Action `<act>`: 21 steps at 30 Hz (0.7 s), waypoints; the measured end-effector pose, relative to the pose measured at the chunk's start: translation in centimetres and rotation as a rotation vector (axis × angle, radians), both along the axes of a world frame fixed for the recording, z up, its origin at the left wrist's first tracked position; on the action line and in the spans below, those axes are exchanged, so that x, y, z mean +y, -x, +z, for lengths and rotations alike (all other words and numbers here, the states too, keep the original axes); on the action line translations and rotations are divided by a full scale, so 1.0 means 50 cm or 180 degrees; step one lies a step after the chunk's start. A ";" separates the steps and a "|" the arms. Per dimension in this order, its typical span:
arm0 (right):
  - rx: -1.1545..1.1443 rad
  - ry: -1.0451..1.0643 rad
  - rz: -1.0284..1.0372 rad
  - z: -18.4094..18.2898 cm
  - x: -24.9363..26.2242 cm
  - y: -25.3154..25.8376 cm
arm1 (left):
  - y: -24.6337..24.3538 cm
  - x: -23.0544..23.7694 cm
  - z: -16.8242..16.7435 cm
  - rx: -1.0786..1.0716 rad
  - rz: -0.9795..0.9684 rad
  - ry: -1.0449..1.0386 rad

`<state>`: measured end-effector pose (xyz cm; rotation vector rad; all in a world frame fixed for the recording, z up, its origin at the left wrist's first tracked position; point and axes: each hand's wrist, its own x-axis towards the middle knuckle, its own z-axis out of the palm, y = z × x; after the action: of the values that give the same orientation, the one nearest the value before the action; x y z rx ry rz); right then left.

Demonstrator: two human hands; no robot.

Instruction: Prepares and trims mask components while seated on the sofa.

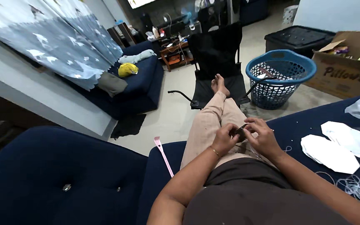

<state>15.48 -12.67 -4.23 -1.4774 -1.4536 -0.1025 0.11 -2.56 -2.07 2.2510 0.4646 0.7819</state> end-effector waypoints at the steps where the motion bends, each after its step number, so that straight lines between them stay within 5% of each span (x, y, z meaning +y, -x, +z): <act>1: 0.0020 -0.0011 0.0012 -0.001 0.001 0.001 | 0.000 0.000 0.002 0.0014 -0.0040 0.0026; 10: -0.0022 -0.0164 0.0075 -0.013 -0.002 -0.003 | 0.000 0.007 0.001 -0.0182 -0.0514 0.0849; 21: -0.0128 -0.0222 0.0318 -0.016 -0.010 -0.005 | 0.000 0.007 -0.011 -0.0217 -0.0422 0.0265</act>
<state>15.71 -13.17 -5.05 -1.3512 -1.5386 -0.1210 0.11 -2.19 -2.64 2.1469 0.3065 0.7545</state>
